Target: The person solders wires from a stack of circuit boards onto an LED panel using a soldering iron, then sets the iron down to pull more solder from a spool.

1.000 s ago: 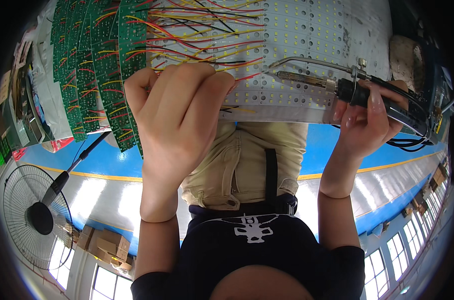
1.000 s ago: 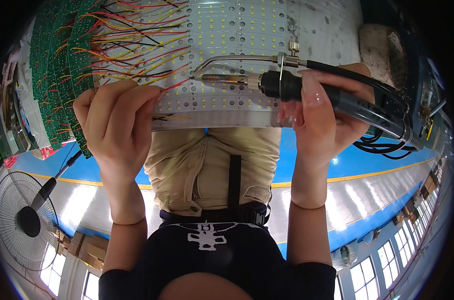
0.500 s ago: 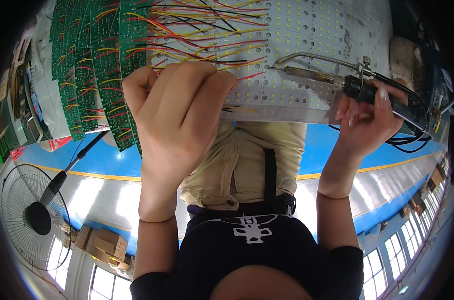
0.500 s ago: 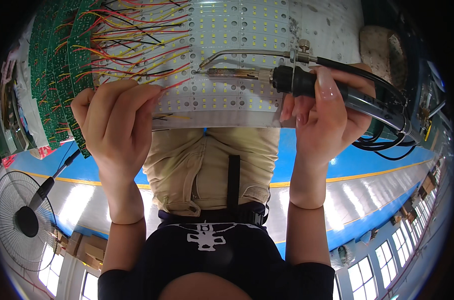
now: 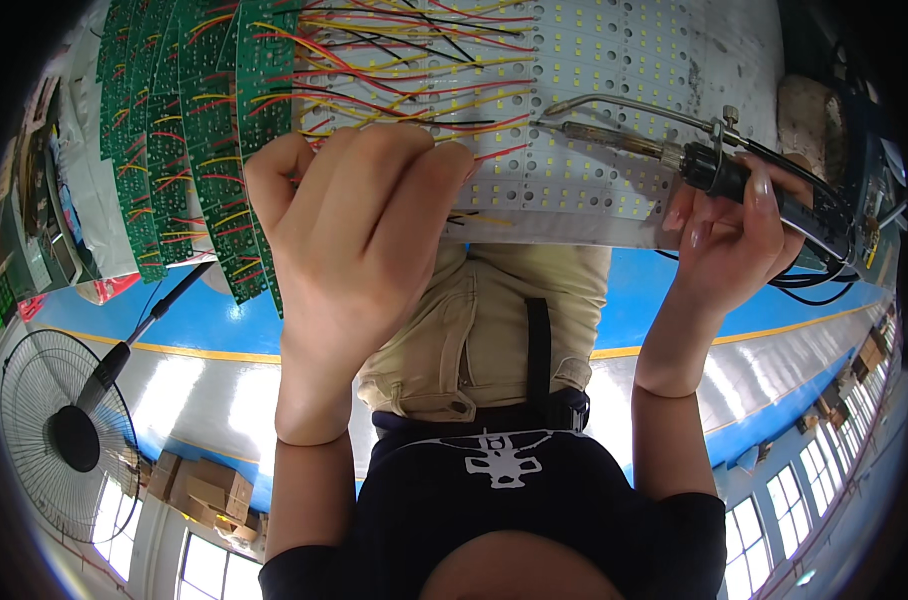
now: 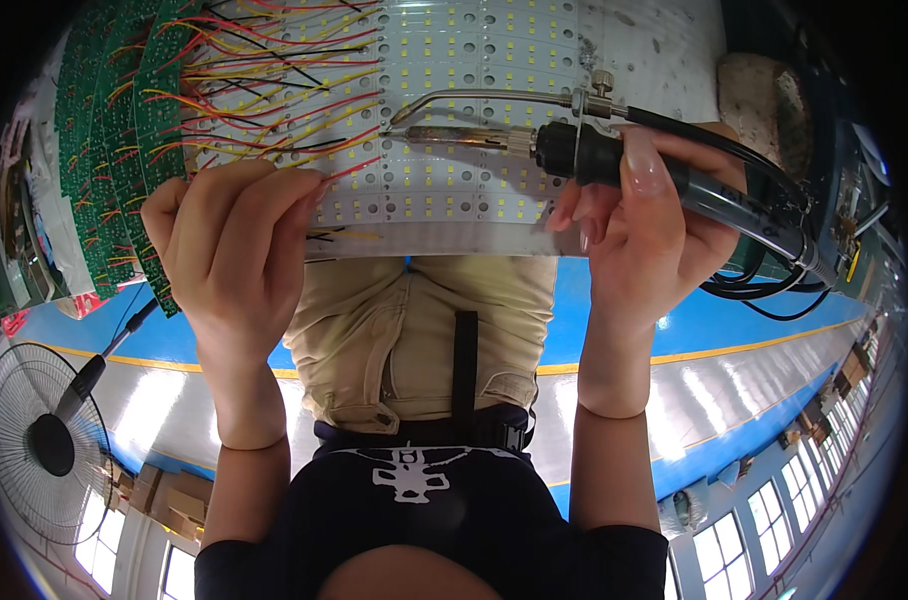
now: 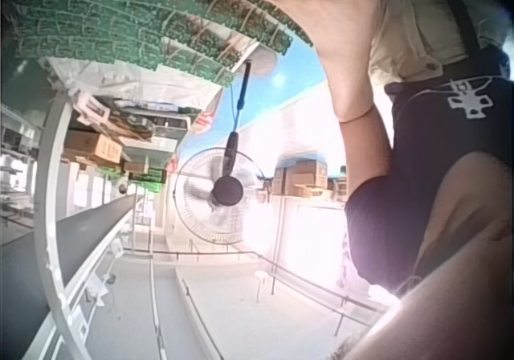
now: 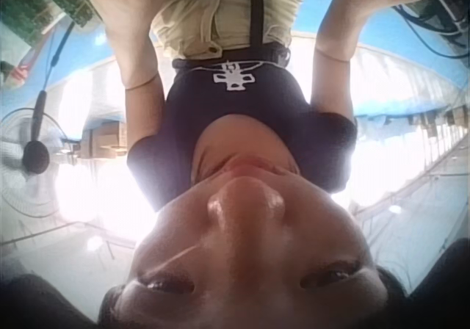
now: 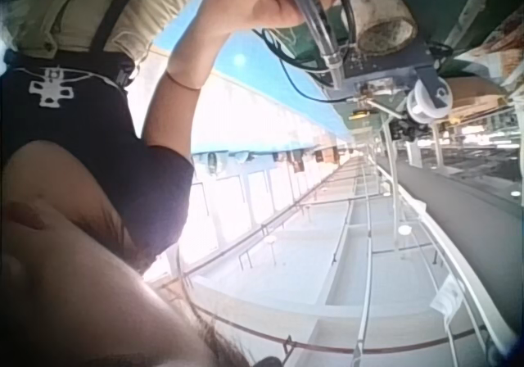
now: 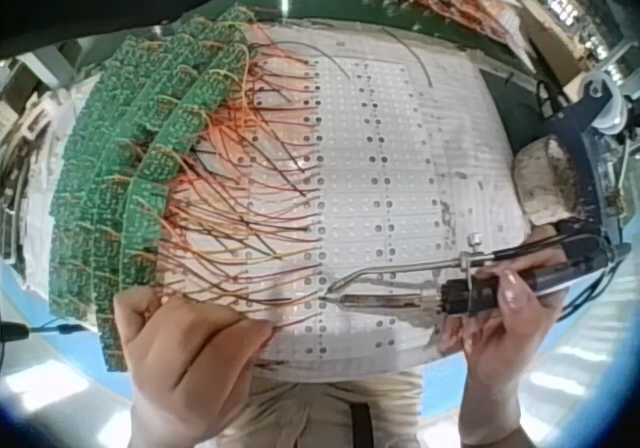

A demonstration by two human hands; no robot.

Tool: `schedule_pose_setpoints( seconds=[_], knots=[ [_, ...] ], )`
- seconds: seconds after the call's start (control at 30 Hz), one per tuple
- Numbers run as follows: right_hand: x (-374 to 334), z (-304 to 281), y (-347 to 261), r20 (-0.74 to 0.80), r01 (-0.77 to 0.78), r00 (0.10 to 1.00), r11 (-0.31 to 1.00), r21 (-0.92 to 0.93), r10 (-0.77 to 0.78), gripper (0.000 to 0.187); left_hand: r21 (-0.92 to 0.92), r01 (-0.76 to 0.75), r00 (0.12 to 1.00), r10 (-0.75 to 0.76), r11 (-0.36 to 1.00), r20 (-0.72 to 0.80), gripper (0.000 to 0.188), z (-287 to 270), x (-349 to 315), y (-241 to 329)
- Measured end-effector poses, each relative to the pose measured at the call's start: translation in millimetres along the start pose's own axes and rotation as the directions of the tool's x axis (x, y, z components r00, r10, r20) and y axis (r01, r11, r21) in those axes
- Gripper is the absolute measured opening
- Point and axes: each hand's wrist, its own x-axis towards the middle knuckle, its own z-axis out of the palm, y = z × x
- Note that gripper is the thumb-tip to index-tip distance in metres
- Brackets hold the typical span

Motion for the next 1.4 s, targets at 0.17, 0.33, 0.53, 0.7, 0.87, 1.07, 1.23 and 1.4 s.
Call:
schedule_pose_setpoints(
  seconds=[0.17,0.33,0.53,0.7,0.87,1.07,1.23,1.4],
  knots=[
    [0.0,0.9,2.6,-0.004,-0.008,1.0,1.0,-0.007,0.008,0.008,0.007,0.001,1.0,-0.001,1.0,-0.004,0.011,1.0,-2.0,-1.2],
    [-0.4,0.9,2.4,-0.005,0.004,1.0,1.0,-0.021,-0.004,0.005,0.005,-0.009,1.0,0.009,1.0,-0.022,0.017,1.2,-3.4,-1.7],
    [-0.3,-2.6,4.2,0.01,0.022,1.0,0.999,-0.024,-0.022,0.005,0.053,0.006,0.998,-0.009,0.999,0.054,0.036,-1.7,-3.7,3.8],
    [-1.1,-4.1,3.1,-0.019,0.003,1.0,0.999,-0.042,-0.004,0.005,0.067,-0.011,0.999,0.007,0.998,0.051,0.037,-0.1,-2.5,3.7],
    [-0.8,-1.7,3.3,-0.016,0.024,1.0,1.0,0.009,-0.024,0.008,0.088,-0.031,0.999,0.028,0.996,0.034,0.037,0.8,-3.7,2.0],
    [1.0,-2.0,2.3,0.022,0.039,0.999,0.999,0.021,-0.039,0.009,0.063,-0.031,0.999,0.029,0.998,0.025,0.035,0.6,-2.0,2.8],
    [-1.4,-0.6,5.6,-0.003,0.01,1.0,1.0,0.024,-0.009,0.007,0.069,-0.022,0.999,0.02,0.997,0.04,0.035,-0.2,-4.2,2.2],
    [-1.6,-2.3,2.4,-0.024,0.019,1.0,1.0,-0.015,-0.02,0.006,0.061,-0.039,0.999,0.037,0.997,0.028,0.036,1.1,-2.6,2.9]
  ],
)
